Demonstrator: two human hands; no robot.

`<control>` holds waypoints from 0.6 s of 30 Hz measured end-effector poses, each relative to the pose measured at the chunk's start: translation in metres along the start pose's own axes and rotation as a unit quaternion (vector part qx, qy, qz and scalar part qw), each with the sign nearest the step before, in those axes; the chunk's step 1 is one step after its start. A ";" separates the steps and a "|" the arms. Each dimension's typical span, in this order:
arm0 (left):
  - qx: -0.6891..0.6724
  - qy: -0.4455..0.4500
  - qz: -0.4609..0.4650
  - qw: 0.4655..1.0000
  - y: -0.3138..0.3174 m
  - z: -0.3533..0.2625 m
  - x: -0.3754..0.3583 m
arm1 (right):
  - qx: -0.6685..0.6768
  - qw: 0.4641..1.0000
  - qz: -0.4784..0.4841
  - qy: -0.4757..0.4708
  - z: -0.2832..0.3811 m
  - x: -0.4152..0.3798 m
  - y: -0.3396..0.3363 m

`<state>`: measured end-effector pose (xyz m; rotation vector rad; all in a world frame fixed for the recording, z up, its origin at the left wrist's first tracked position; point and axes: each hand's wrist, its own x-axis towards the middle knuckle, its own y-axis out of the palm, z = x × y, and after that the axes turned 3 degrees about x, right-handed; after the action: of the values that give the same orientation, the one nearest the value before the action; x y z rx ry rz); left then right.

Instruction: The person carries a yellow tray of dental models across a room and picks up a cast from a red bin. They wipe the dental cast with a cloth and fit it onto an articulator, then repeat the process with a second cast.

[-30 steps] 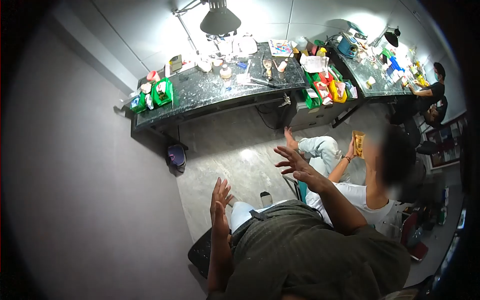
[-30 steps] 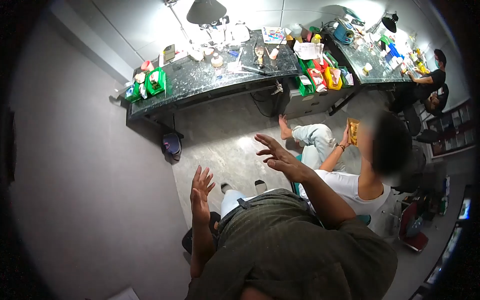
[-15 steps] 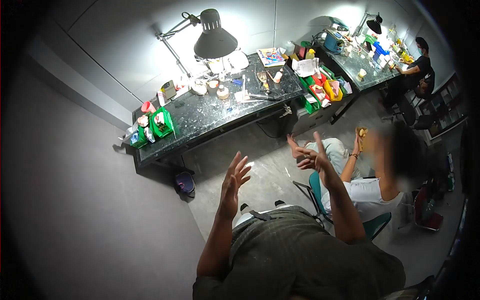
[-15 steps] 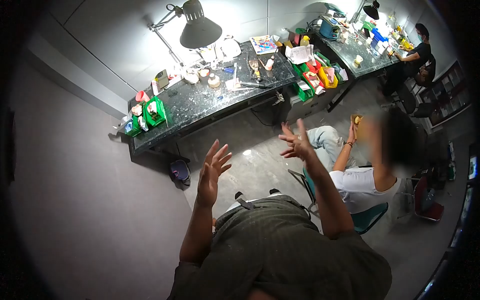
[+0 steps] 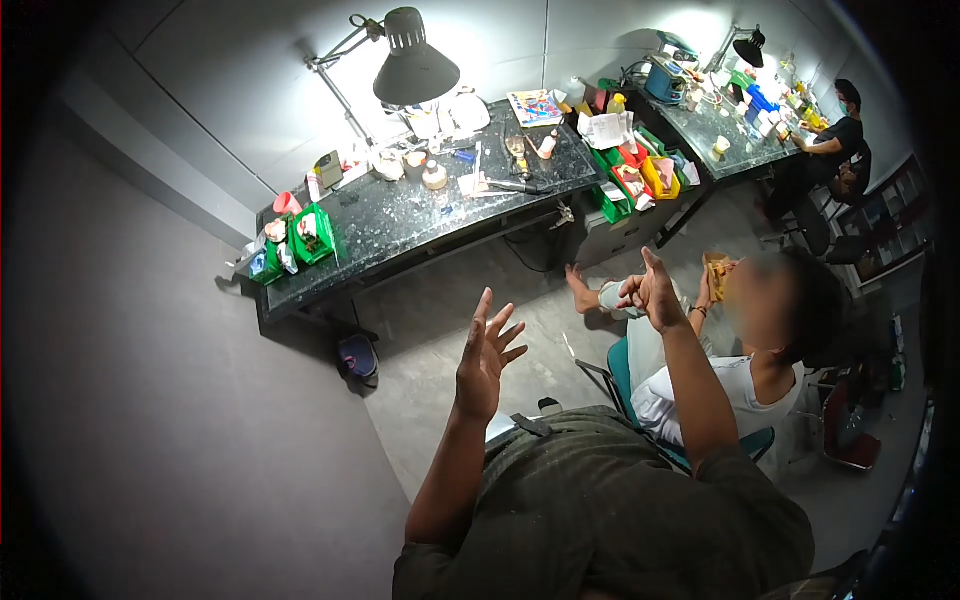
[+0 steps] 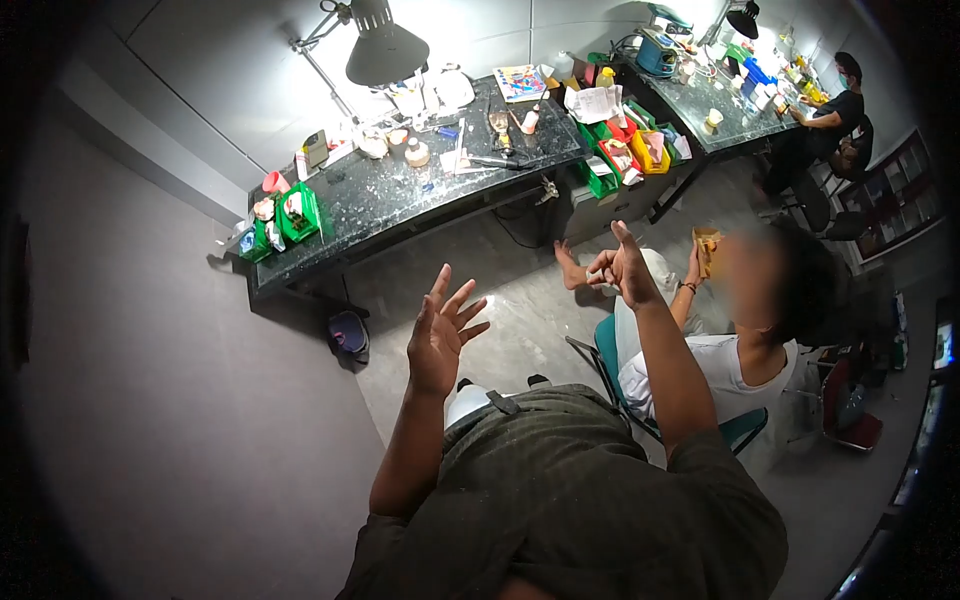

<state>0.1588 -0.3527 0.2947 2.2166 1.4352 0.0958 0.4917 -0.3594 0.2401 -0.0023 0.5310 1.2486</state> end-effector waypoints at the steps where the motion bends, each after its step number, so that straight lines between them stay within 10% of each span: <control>1: 0.001 0.001 -0.009 1.000 0.002 0.002 -0.004 | -0.003 1.000 0.002 0.003 0.000 0.000 -0.001; 18: -0.012 -0.015 -0.087 0.996 0.021 0.022 -0.042 | -0.022 0.998 0.056 -0.002 0.003 -0.002 -0.003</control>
<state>0.1647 -0.4046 0.2929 2.0543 1.5954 0.0199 0.4952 -0.3615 0.2430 -0.0075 0.5058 1.3697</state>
